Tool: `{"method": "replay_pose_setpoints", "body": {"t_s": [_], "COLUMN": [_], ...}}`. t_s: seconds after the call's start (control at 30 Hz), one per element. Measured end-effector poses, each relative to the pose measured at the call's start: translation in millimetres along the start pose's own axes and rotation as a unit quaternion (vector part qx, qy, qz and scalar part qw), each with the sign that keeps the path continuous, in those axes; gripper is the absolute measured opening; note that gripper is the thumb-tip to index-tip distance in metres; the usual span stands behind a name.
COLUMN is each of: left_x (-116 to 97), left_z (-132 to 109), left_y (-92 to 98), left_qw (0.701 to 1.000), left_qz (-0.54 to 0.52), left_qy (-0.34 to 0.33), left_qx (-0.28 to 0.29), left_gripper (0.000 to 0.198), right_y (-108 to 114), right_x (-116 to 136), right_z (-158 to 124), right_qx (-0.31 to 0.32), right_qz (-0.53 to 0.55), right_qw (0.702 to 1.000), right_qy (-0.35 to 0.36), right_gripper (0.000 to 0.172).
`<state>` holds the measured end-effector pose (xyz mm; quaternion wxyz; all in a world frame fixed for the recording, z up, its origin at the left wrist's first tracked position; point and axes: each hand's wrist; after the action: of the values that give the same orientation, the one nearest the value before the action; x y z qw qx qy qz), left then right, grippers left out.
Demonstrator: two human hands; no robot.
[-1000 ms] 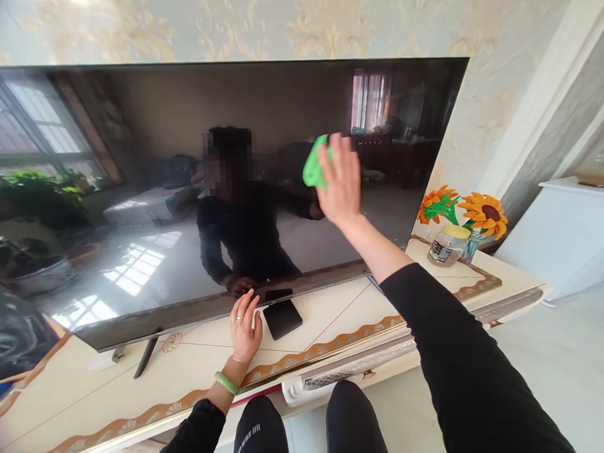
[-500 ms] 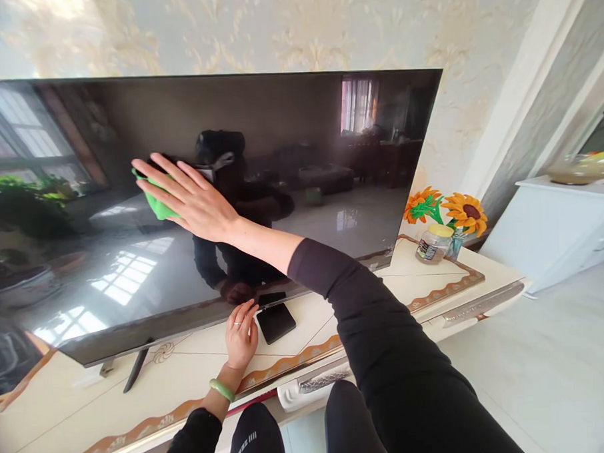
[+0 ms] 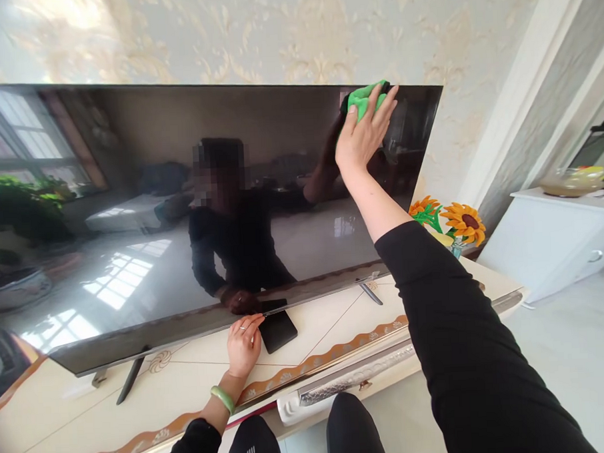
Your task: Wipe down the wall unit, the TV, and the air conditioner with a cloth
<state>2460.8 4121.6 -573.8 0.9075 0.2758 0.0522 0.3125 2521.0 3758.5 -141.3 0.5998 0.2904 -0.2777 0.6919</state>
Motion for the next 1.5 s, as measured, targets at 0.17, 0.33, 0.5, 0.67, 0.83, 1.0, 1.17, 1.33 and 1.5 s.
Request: {"method": "replay_pose_setpoints", "body": {"t_s": [0.17,0.33,0.5,0.67,0.83,1.0,1.17,1.33,1.5], "left_x": [1,5,8,11,14,17,19,19,17], "left_z": [-2,-5,-4,-4,-6,-7,-7,-6,-6], "left_y": [0.2,1.1,1.3,0.5,-0.6,0.2,2.7,4.2,5.8], "left_qw": [1.000,1.000,1.000,1.000,0.999,0.998,0.996,0.994,0.994], "left_qz": [-0.009,-0.012,-0.009,0.002,0.017,0.034,0.051,0.065,0.062], "left_qy": [0.005,0.000,-0.012,-0.026,-0.039,-0.046,-0.075,-0.091,-0.090], "left_qx": [0.002,0.006,-0.002,-0.014,-0.014,-0.004,-0.008,-0.004,-0.007], "left_gripper": [0.036,0.035,0.034,0.032,0.032,0.031,0.030,0.029,0.029], "right_y": [-12,-19,-43,-29,0,7,17,23,14], "right_x": [95,181,171,81,-17,-64,-96,-134,-128], "right_z": [-106,-219,-191,-77,26,95,107,87,72], "right_qx": [0.085,0.166,0.199,0.184,0.058,0.014,0.003,0.001,-0.022], "right_qz": [-0.005,-0.055,0.027,0.014,-0.026,-0.063,-0.067,0.025,-0.001], "right_qw": [0.968,0.808,0.796,0.909,0.982,0.996,0.997,0.994,0.989], "right_qy": [0.237,0.563,0.571,0.373,0.177,0.055,-0.033,-0.103,-0.144], "right_gripper": [0.072,0.067,0.063,0.069,0.068,0.067,0.059,0.057,0.065]}}
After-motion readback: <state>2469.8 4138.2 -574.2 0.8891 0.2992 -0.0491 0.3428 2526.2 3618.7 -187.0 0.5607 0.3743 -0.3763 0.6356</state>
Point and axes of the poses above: each hand's wrist, its own z-axis towards the middle knuckle, its own y-axis out of the back of the hand, x = y × z, and after that the axes turned 13 degrees about -y, right-handed
